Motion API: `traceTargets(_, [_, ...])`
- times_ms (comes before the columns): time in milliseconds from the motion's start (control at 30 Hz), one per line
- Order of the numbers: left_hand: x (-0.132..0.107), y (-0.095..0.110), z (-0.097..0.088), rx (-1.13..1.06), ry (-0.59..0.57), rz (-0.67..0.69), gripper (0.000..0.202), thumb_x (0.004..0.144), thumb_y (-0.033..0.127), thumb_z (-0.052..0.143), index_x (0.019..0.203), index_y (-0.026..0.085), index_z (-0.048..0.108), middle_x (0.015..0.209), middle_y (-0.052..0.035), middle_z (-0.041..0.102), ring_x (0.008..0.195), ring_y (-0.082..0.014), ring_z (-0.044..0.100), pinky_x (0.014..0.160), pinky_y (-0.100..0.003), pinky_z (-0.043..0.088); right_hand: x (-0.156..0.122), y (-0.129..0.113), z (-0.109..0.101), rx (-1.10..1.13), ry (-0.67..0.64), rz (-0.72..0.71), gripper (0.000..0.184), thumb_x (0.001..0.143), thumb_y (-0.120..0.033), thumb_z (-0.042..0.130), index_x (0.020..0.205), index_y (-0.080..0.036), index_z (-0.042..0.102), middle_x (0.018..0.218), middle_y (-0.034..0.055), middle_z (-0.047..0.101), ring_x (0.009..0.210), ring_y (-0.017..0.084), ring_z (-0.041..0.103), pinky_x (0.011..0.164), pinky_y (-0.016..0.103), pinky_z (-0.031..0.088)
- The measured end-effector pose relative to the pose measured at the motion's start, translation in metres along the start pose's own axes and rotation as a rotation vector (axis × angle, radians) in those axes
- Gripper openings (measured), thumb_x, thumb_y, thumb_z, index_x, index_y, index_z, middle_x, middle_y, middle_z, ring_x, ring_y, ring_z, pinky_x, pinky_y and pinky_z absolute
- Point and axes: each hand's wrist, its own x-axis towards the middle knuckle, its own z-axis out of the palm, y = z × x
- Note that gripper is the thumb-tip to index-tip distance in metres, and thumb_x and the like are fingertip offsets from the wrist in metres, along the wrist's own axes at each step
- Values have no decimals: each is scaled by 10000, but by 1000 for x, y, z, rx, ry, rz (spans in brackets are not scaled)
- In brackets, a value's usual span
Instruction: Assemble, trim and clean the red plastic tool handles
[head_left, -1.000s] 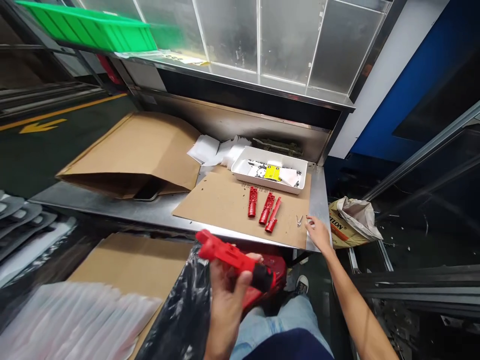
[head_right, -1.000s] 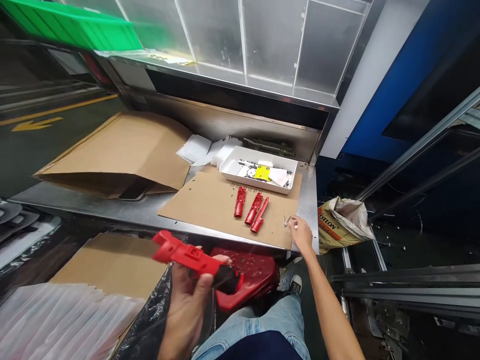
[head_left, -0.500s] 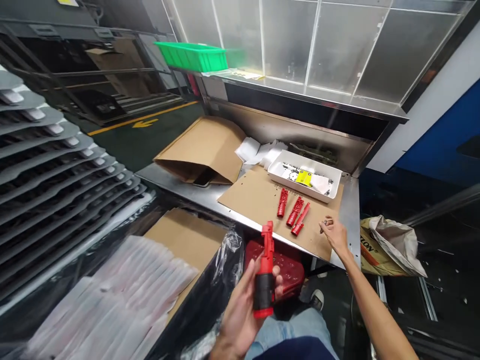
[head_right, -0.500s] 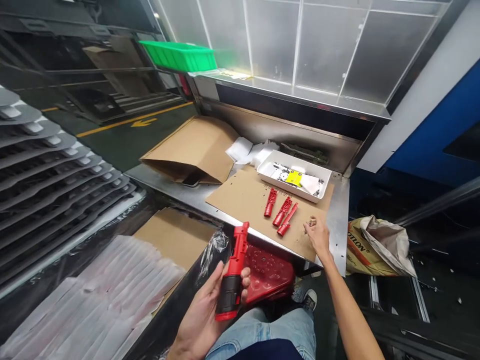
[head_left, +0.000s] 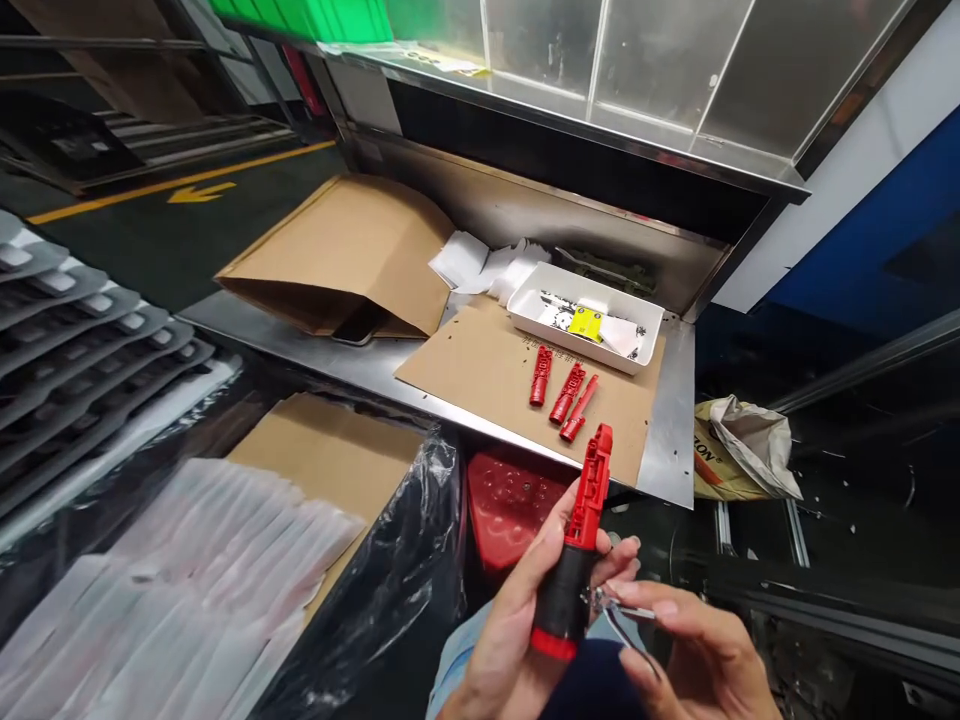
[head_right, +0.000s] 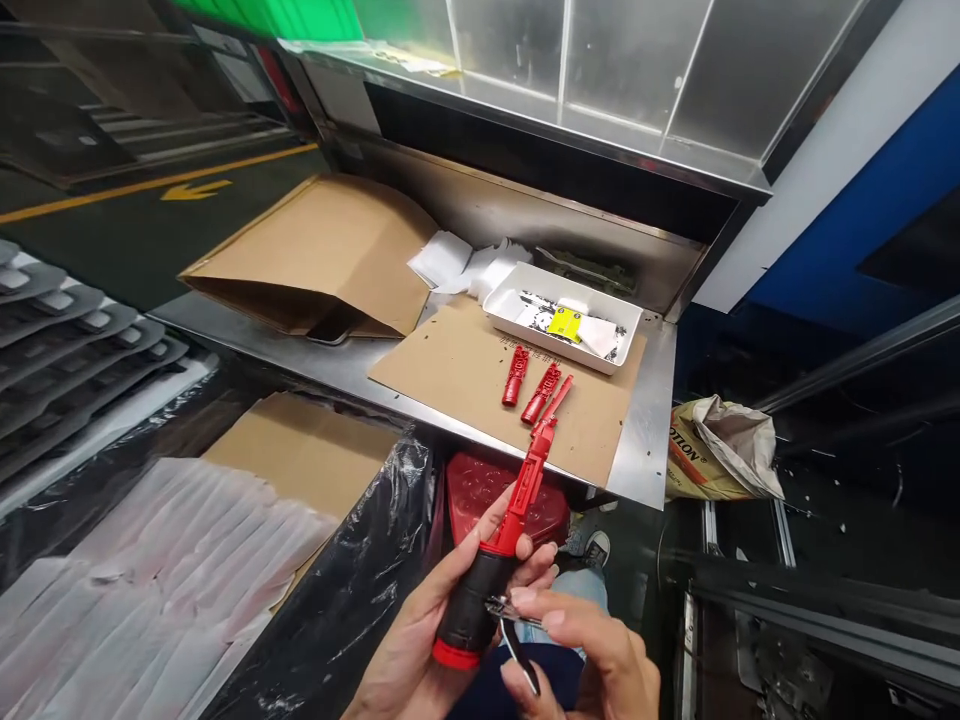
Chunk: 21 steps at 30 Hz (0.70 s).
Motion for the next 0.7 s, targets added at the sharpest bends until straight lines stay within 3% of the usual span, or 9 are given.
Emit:
traceTargets(267, [-4,1,1,-35,-2,37,631,960,265,478,1523,217,197,897,-58,735,985,-250,705,1000,-405,485,-3,-7,7,-50,5,6,397,809,-135,728,1166,-246,594,964,63,776,810,246,754,686,336,658])
traceTargets(400, [-5,3,3,-16,-11,38,631,952,270,505,1517,244,226,894,-51,730,976,-235,709,955,-357,503,-1,-8,11,-73,10,-12,364,819,-150,726,1151,-237,603,940,65,779,796,244,755,673,326,657])
traceTargets(633, [-5,3,2,25,14,27,672,933,287,548,1516,302,213,889,-37,729,956,-231,713,934,-363,514,7,-12,9,-76,-49,-28,416,799,-118,734,1169,-250,597,945,57,778,779,246,756,650,325,658])
traceTargets(700, [-4,3,2,44,15,25,679,922,298,566,1511,298,229,895,-38,726,976,-242,707,942,-373,510,6,-14,12,-93,-9,-9,383,808,-142,736,1149,-259,609,929,48,780,764,241,756,634,320,655])
